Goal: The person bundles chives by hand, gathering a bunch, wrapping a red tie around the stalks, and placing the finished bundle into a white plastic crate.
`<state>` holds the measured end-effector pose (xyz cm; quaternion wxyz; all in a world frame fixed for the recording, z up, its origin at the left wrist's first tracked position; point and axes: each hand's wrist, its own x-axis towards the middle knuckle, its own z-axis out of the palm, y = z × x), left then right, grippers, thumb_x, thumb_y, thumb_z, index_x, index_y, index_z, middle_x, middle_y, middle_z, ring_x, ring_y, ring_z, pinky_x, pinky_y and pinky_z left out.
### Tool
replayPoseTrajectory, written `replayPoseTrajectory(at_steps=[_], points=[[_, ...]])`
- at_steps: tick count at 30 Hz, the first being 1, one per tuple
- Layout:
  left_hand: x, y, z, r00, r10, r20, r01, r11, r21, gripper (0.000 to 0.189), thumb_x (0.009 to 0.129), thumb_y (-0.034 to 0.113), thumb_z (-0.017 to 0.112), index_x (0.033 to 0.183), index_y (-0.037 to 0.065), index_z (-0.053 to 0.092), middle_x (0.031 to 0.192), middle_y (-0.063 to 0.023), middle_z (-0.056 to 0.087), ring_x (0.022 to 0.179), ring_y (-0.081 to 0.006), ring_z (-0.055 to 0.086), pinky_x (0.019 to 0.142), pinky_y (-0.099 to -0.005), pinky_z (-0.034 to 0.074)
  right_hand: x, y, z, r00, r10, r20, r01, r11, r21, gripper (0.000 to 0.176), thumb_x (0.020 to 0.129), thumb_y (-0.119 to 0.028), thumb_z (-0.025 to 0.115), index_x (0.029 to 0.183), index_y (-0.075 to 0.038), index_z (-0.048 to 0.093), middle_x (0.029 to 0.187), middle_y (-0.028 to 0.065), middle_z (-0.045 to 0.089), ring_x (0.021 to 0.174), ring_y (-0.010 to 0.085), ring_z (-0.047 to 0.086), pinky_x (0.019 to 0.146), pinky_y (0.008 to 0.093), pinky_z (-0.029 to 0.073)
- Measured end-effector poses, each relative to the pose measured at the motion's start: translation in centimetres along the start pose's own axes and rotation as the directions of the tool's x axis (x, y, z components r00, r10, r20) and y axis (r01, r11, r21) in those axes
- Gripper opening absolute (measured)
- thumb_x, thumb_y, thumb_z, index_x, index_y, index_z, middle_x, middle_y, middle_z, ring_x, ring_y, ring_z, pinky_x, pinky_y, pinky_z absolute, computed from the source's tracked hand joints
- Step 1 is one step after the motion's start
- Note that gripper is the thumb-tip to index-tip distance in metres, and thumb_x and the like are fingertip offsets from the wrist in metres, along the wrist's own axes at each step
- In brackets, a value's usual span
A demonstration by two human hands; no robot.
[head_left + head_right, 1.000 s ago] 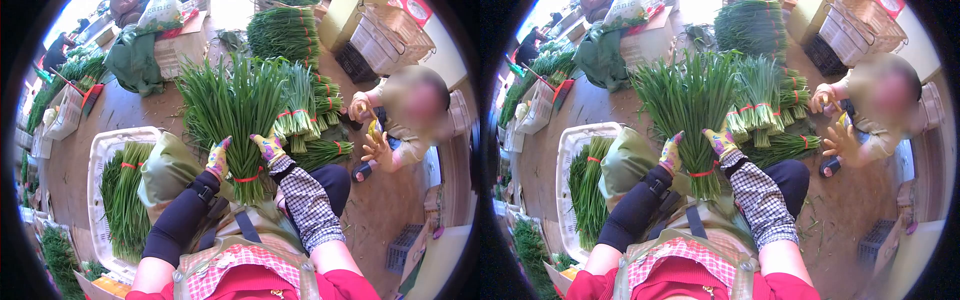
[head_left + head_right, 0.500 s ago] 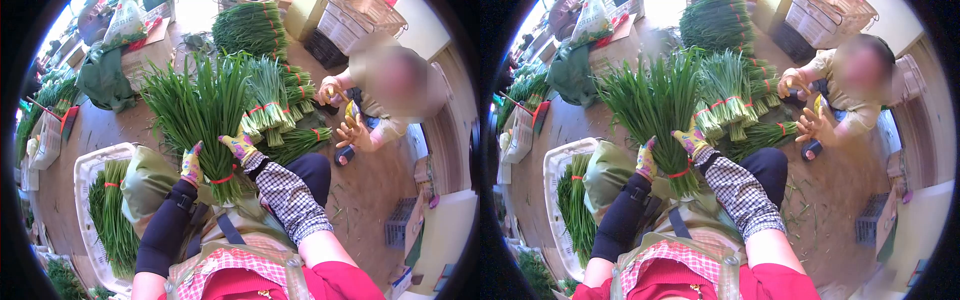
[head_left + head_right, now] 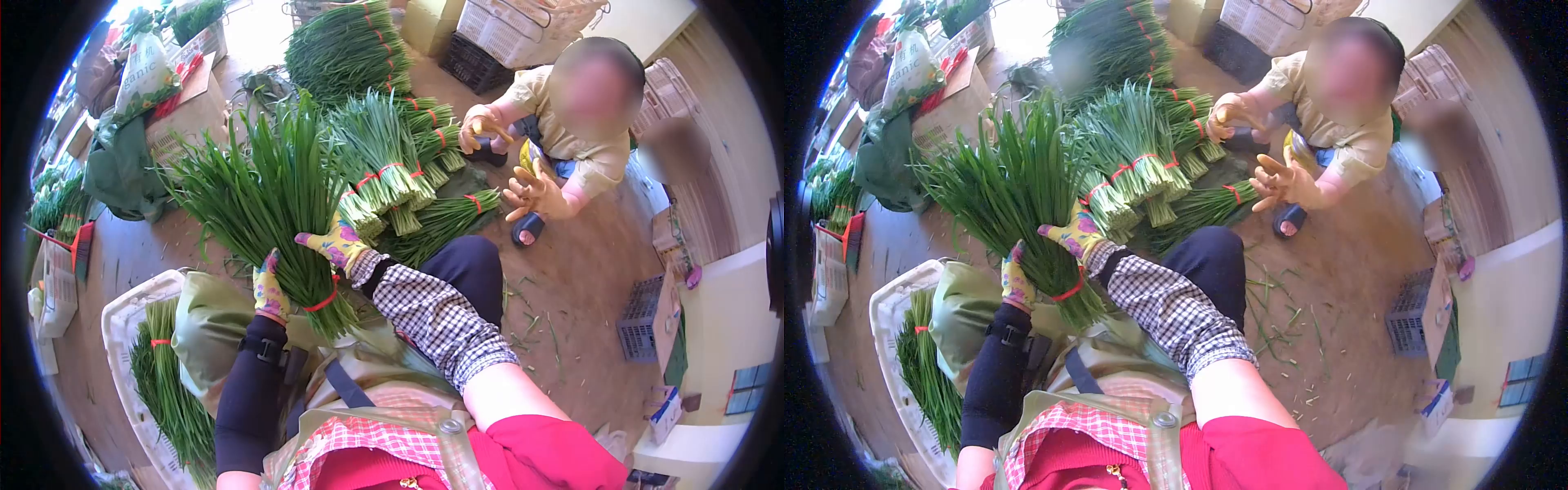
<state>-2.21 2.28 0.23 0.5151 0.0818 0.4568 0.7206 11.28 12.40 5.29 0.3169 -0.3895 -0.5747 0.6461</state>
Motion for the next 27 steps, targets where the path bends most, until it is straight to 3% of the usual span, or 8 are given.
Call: replayPoseTrajectory(at_steps=[1,6,13,19,22,23,25,27], points=[[0.1,0.1,-0.1,1.0,0.013,-0.005,-0.013,1.0,0.007,0.028,0.086,0.023,0.055,0.107,0.003,0.057,0.101,-0.0069,0.062,0.092,-0.019,0.06,0.083,-0.0334,0.048,-0.2,-0.5,-0.2,1.0,0.011,-0.025,-0.012,0.998,-0.054,0.057,0.072,-0.013,0.072,0.12,-0.001,0.043,0.108,0.0124,0.06,0.097,0.0207,0.058,0.084,0.0324,0.048],[0.6,-0.5,-0.6,1.0,0.03,-0.005,-0.03,0.999,0.021,0.029,0.087,0.024,0.053,0.107,0.003,0.057,0.101,-0.0069,0.062,0.092,-0.0189,0.06,0.084,-0.0337,0.048,0.4,0.7,-0.4,0.999,-0.034,0.001,0.034,0.981,0.19,0.059,0.071,-0.008,0.073,0.121,-0.001,0.043,0.109,0.0143,0.059,0.099,0.024,0.058,0.086,0.033,0.047],[0.5,-0.4,-0.5,0.998,0.065,0.023,-0.066,0.996,0.06,0.031,0.088,0.024,0.052,0.108,0.001,0.056,0.105,-0.008,0.06,0.093,-0.0193,0.06,0.083,-0.0337,0.048,-1.1,-2.5,-0.7,1.0,0.015,-0.012,-0.012,0.981,0.192,0.056,0.072,-0.011,0.074,0.118,-0.001,0.044,0.107,0.0127,0.06,0.095,0.0216,0.059,0.082,0.0325,0.049],[1.0,-0.6,-0.9,0.999,0.037,0.025,-0.038,0.999,0.026,0.033,0.086,0.022,0.054,0.112,0.002,0.055,0.106,-0.0079,0.06,0.095,-0.0201,0.06,0.085,-0.0345,0.048,-1.0,-2.9,-1.5,1.0,0.013,-0.025,-0.013,1.0,-0.011,0.072,0.074,-0.03,0.073,0.127,0.001,0.036,0.115,0.0149,0.055,0.104,0.0234,0.055,0.089,0.0342,0.044],[0.7,-0.6,-0.2,0.998,0.06,0.033,-0.06,0.998,0.019,0.034,0.084,0.02,0.057,0.112,0.002,0.054,0.107,-0.0076,0.06,0.094,-0.021,0.06,0.086,-0.0352,0.047,-0.8,-3.0,-1.8,0.998,0.0,-0.069,-0.005,0.997,-0.078,0.082,0.073,-0.035,0.073,0.132,0.002,0.03,0.12,0.016,0.052,0.11,0.0244,0.051,0.093,0.0336,0.039],[0.3,-0.2,0.0,0.996,0.082,0.027,-0.083,0.996,0.026,0.034,0.083,0.019,0.058,0.112,0.002,0.054,0.107,-0.0075,0.06,0.094,-0.0214,0.06,0.086,-0.0355,0.047,0.5,-1.2,-1.7,0.983,-0.039,-0.177,-0.004,0.973,-0.232,0.088,0.074,-0.037,0.072,0.136,0.002,0.024,0.125,0.0169,0.048,0.114,0.0242,0.047,0.097,0.032,0.035],[0.2,0.0,0.2,0.997,0.073,-0.02,-0.073,0.997,0.001,0.034,0.081,0.017,0.061,0.112,0.004,0.054,0.105,-0.0076,0.061,0.093,-0.0224,0.06,0.083,-0.0375,0.049,2.0,0.9,-2.6,0.974,-0.092,-0.206,0.071,0.991,-0.111,0.092,0.074,-0.039,0.073,0.138,0.002,0.021,0.128,0.018,0.045,0.116,0.0231,0.044,0.099,0.0321,0.033],[-0.4,0.3,1.3,0.996,0.056,-0.072,-0.057,0.998,-0.017,0.033,0.081,0.016,0.061,0.112,0.005,0.055,0.103,-0.0078,0.062,0.09,-0.0228,0.061,0.08,-0.0381,0.05,1.9,-0.9,-3.2,0.935,-0.139,-0.327,0.116,0.989,-0.09,0.083,0.077,-0.034,0.07,0.136,0.001,0.024,0.126,0.0153,0.046,0.111,0.0203,0.047,0.096,0.0307,0.036]])
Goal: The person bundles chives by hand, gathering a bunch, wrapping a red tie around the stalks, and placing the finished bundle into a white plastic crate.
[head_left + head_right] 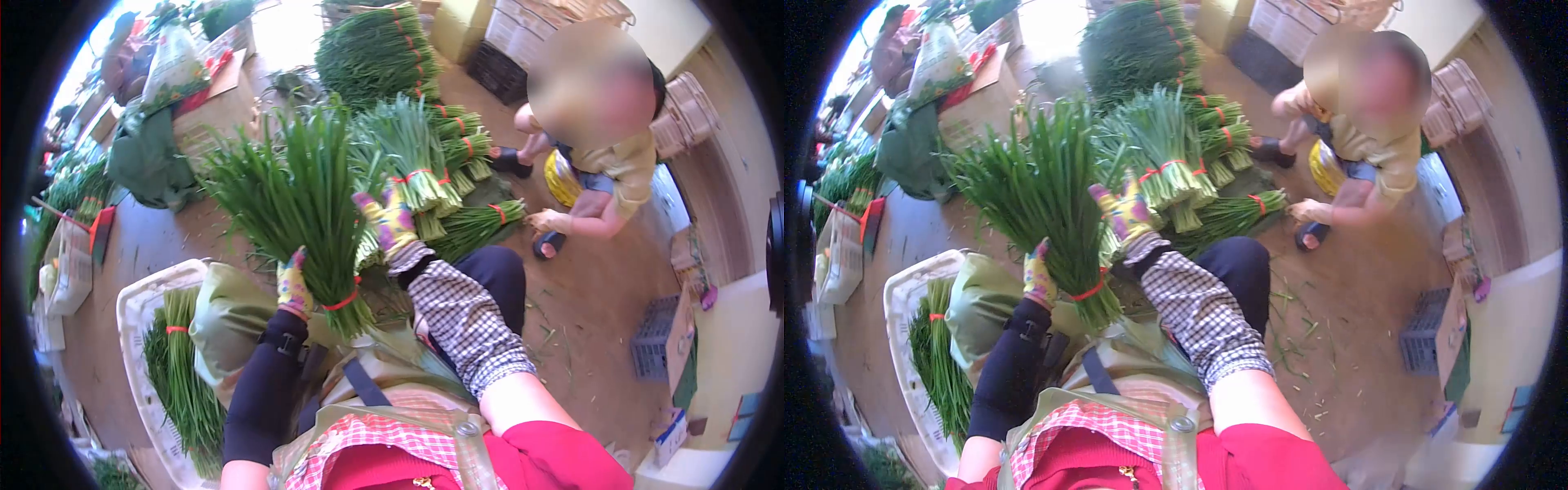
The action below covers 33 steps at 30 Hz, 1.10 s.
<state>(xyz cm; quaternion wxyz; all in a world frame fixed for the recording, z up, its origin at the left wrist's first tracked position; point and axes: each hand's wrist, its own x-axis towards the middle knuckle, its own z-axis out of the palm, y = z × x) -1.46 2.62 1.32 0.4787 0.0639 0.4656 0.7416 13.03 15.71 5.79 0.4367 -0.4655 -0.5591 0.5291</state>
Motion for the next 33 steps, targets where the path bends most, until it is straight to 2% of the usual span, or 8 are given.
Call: replayPoseTrajectory(at_steps=[2,5,8,10,14,18,23,33], points=[[-0.1,0.1,0.1,1.0,-0.014,-0.004,0.014,1.0,0.006,0.033,0.081,0.015,0.061,0.111,0.006,0.055,0.101,-0.0076,0.062,0.087,-0.0231,0.062,0.077,-0.0387,0.052,1.3,0.6,-0.7,0.997,-0.073,-0.034,0.079,0.959,0.271,0.075,0.077,-0.036,0.071,0.13,0.003,0.035,0.119,0.0155,0.051,0.106,0.0202,0.051,0.091,0.0296,0.04],[0.1,-0.3,-0.2,1.0,-0.01,0.017,0.01,1.0,-0.009,0.032,0.081,0.014,0.061,0.111,0.006,0.055,0.099,-0.0072,0.063,0.084,-0.0234,0.063,0.075,-0.0392,0.053,1.2,-2.1,-1.8,0.981,-0.114,-0.158,0.137,0.98,0.144,0.047,0.082,-0.026,0.067,0.117,0.0,0.051,0.108,0.0069,0.058,0.095,0.013,0.054,0.083,0.0244,0.043],[0.6,-0.6,-0.9,1.0,-0.025,0.013,0.025,1.0,0.007,0.032,0.082,0.013,0.061,0.111,0.006,0.054,0.1,-0.0078,0.062,0.085,-0.0239,0.063,0.075,-0.04,0.053,1.1,-3.8,-2.5,0.974,-0.108,-0.2,0.155,0.959,0.236,0.041,0.083,-0.024,0.065,0.117,-0.004,0.053,0.099,0.0025,0.059,0.086,0.0107,0.054,0.077,0.0229,0.044],[0.3,-0.5,-0.7,0.999,-0.043,0.01,0.043,0.999,-0.002,0.032,0.082,0.012,0.06,0.112,0.006,0.053,0.102,-0.0083,0.062,0.086,-0.0242,0.063,0.075,-0.0402,0.053,1.9,-3.2,-3.0,0.918,-0.255,-0.304,0.307,0.942,0.135,0.035,0.083,-0.019,0.065,0.114,-0.006,0.054,0.095,0.0009,0.06,0.083,0.0088,0.055,0.076,0.0239,0.044],[-1.3,0.6,1.5,0.998,-0.023,0.059,0.023,1.0,0.007,0.032,0.083,0.008,0.058,0.115,0.007,0.052,0.105,-0.0089,0.06,0.089,-0.0253,0.061,0.077,-0.0409,0.053,2.0,-4.1,-2.9,0.95,-0.265,-0.167,0.303,0.91,0.283,0.018,0.082,-0.003,0.063,0.099,-0.002,0.06,0.092,0.0061,0.064,0.081,0.0134,0.06,0.077,0.0237,0.049],[-1.9,0.4,1.4,0.993,-0.044,0.11,0.037,0.997,0.065,0.035,0.082,0.006,0.057,0.116,0.007,0.051,0.108,-0.0093,0.059,0.091,-0.0258,0.06,0.078,-0.0407,0.052,1.5,-4.2,-2.5,0.992,-0.122,-0.024,0.124,0.985,0.118,0.035,0.077,-0.027,0.072,0.097,-0.001,0.059,0.084,0.0019,0.061,0.075,0.0084,0.055,0.069,0.0228,0.046],[-1.4,-0.3,0.7,1.0,0.015,0.013,-0.018,0.966,0.257,0.033,0.079,0.002,0.063,0.111,0.004,0.054,0.102,-0.0051,0.061,0.086,-0.0195,0.059,0.078,-0.033,0.049,2.3,-3.0,-2.9,0.997,0.001,-0.075,0.013,0.983,0.183,0.033,0.079,-0.025,0.069,0.098,0.0,0.059,0.083,0.0014,0.058,0.072,0.0098,0.052,0.068,0.0235,0.043],[-1.0,-0.8,0.0,0.996,-0.011,0.087,-0.004,0.986,0.168,0.033,0.081,0.007,0.062,0.113,0.007,0.053,0.104,-0.0052,0.06,0.09,-0.0207,0.06,0.078,-0.0361,0.05,2.6,-2.9,-4.0,0.99,0.128,-0.05,-0.1,0.922,0.375,0.021,0.08,-0.023,0.067,0.091,-0.006,0.065,0.073,-0.003,0.06,0.059,0.0049,0.049,0.051,0.0202,0.039]])
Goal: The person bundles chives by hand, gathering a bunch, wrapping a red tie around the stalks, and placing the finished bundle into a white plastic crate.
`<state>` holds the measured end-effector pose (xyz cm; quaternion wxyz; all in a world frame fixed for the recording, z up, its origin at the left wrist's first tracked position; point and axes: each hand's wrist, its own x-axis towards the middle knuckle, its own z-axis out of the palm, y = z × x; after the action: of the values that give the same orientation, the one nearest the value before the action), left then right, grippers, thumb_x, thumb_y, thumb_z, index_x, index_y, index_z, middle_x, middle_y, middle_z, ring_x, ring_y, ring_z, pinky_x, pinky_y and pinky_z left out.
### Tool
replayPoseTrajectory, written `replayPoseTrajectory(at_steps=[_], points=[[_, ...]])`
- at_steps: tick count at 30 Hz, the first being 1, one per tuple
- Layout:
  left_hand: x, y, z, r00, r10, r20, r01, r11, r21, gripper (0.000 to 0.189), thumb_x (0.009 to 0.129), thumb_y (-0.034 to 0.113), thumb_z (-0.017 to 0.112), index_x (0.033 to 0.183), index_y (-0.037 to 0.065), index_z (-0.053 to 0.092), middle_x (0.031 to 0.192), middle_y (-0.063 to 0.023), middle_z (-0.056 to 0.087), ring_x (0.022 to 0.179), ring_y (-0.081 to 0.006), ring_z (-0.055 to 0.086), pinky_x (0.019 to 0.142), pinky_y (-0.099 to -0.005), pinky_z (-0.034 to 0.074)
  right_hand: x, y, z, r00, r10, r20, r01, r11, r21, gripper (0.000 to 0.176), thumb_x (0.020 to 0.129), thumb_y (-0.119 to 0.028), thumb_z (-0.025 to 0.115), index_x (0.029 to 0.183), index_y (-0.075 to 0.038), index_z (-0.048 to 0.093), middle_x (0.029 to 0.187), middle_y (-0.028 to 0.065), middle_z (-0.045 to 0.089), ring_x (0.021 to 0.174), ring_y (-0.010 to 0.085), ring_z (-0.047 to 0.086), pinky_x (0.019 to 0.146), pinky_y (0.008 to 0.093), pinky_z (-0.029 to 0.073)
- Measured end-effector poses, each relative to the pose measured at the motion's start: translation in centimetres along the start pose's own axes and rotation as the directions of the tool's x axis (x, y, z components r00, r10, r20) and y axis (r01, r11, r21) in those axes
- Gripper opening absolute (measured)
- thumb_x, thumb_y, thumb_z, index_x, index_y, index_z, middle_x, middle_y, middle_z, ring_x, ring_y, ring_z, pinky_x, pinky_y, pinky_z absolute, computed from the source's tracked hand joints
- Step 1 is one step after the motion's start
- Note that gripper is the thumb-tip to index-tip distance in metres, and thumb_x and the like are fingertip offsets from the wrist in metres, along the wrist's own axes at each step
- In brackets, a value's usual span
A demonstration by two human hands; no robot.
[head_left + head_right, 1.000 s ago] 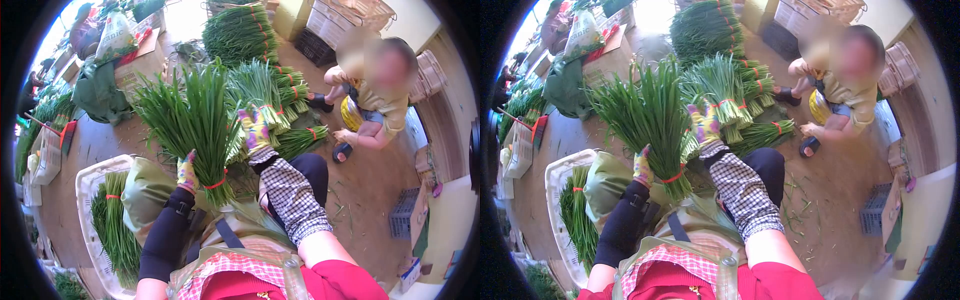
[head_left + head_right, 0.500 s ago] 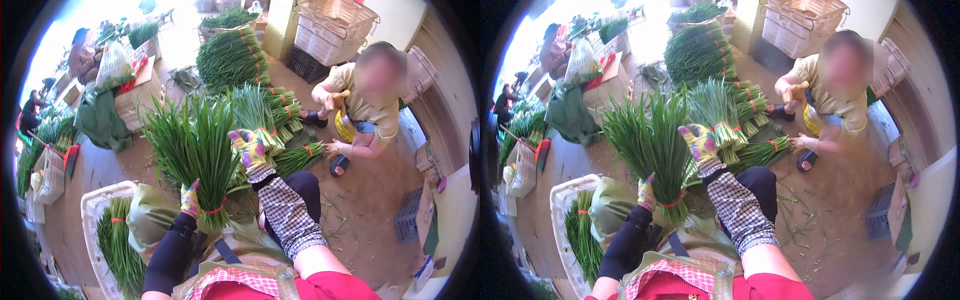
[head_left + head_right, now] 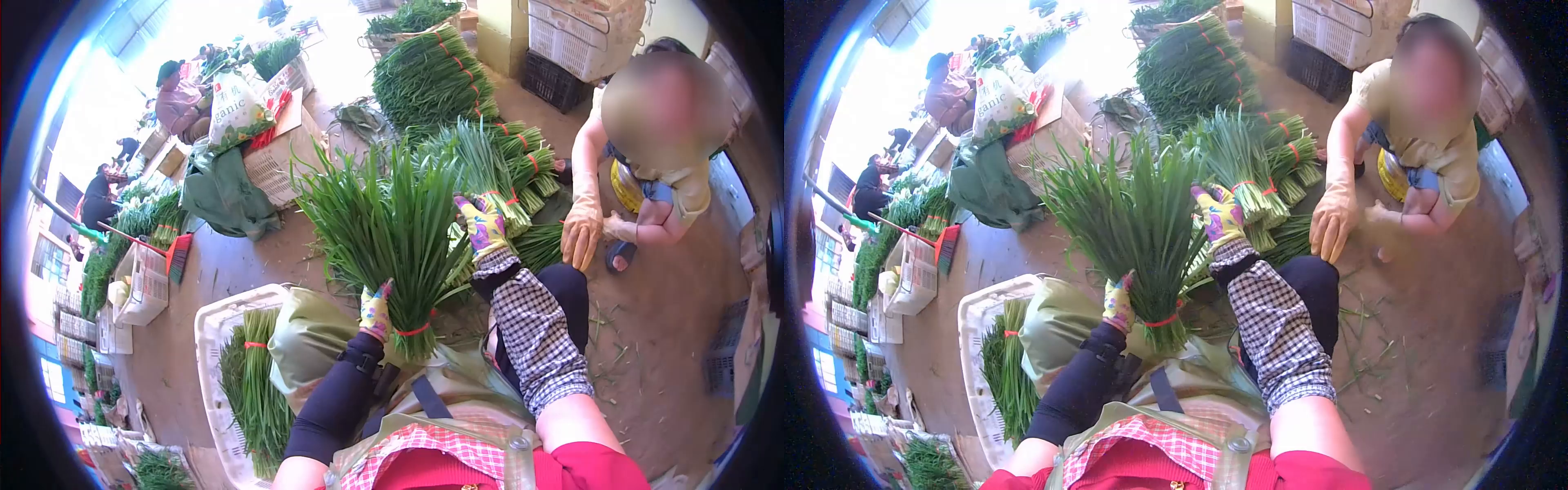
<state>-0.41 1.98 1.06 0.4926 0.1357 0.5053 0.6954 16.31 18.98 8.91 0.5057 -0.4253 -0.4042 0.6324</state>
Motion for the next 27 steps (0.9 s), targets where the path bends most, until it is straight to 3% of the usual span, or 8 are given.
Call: replayPoseTrajectory(at_steps=[5,6,11,15,23,25,26,27], points=[[0.3,0.0,-0.4,1.0,-0.012,0.029,0.015,0.996,-0.088,0.033,0.081,0.009,0.062,0.112,0.008,0.052,0.104,-0.0073,0.06,0.09,-0.0237,0.061,0.078,-0.0404,0.052,0.2,0.2,-0.3,0.997,0.044,-0.056,-0.041,0.997,0.061,0.021,0.083,-0.024,0.064,0.097,-0.008,0.065,0.079,-0.0017,0.064,0.054,0.0042,0.05,0.047,0.0202,0.039],[0.3,0.1,-0.2,1.0,-0.007,-0.012,0.006,0.995,-0.095,0.03,0.082,0.002,0.058,0.111,0.007,0.054,0.101,-0.0047,0.061,0.086,-0.0195,0.061,0.075,-0.0333,0.051,0.1,0.0,-0.3,0.997,0.039,-0.06,-0.033,0.994,0.1,0.019,0.084,-0.023,0.062,0.096,-0.009,0.065,0.077,-0.002,0.063,0.052,0.0048,0.05,0.046,0.0198,0.039],[-0.2,0.7,0.5,0.999,-0.041,-0.021,0.038,0.995,-0.093,0.028,0.082,0.001,0.059,0.109,0.007,0.055,0.097,-0.0035,0.062,0.083,-0.0176,0.061,0.072,-0.0318,0.052,0.0,-0.7,-0.6,0.991,0.123,-0.056,-0.107,0.965,0.239,0.02,0.086,-0.021,0.059,0.103,-0.01,0.063,0.081,0.0017,0.065,0.05,0.0067,0.048,0.043,0.0205,0.037],[-0.3,0.8,0.8,1.0,-0.015,-0.002,0.015,0.995,-0.097,0.027,0.082,0.0,0.059,0.107,0.007,0.056,0.096,-0.0028,0.062,0.082,-0.0159,0.061,0.071,-0.0306,0.052,0.5,0.1,-1.0,0.992,0.113,-0.052,-0.101,0.976,0.194,0.018,0.086,-0.029,0.06,0.091,-0.011,0.064,0.069,-0.0022,0.06,0.05,0.0057,0.049,0.045,0.0198,0.039],[0.7,-0.1,-0.4,0.999,0.032,0.012,-0.032,0.999,-0.03,0.03,0.082,0.006,0.061,0.111,0.007,0.053,0.103,-0.0071,0.061,0.089,-0.0235,0.061,0.078,-0.0383,0.051,-0.8,-3.8,-1.5,0.972,-0.217,-0.088,0.226,0.967,0.116,0.017,0.087,-0.022,0.059,0.089,-0.006,0.065,0.061,-0.0038,0.055,0.048,0.0024,0.044,0.043,0.0163,0.032],[0.6,0.1,-0.2,0.999,0.04,0.0,-0.04,0.998,-0.048,0.031,0.082,0.006,0.061,0.111,0.007,0.053,0.103,-0.0076,0.061,0.09,-0.0241,0.061,0.078,-0.0388,0.051,-1.4,-5.4,-3.2,0.918,-0.276,0.286,0.252,0.96,0.118,0.015,0.086,-0.018,0.059,0.088,-0.004,0.064,0.067,-0.0004,0.058,0.051,0.0045,0.048,0.046,0.0177,0.037],[0.7,0.0,-0.3,0.999,0.048,-0.002,-0.048,0.997,-0.066,0.031,0.082,0.006,0.061,0.112,0.007,0.052,0.102,-0.0077,0.061,0.09,-0.0243,0.061,0.078,-0.0391,0.051,-1.3,-5.9,-3.6,0.778,-0.244,0.579,0.021,0.931,0.364,0.012,0.081,-0.014,0.064,0.085,-0.003,0.065,0.079,0.0049,0.064,0.066,0.0089,0.057,0.057,0.0206,0.045],[0.8,-0.2,-0.5,0.998,0.055,-0.005,-0.055,0.995,-0.085,0.032,0.082,0.006,0.061,0.112,0.008,0.052,0.102,-0.0079,0.061,0.09,-0.0245,0.061,0.078,-0.0395,0.052,-1.1,-7.2,-4.4,0.62,-0.039,0.783,0.186,0.978,-0.098,0.018,0.078,-0.016,0.067,0.09,-0.002,0.065,0.088,0.0074,0.065,0.074,0.0099,0.059,0.064,0.0212,0.047]])
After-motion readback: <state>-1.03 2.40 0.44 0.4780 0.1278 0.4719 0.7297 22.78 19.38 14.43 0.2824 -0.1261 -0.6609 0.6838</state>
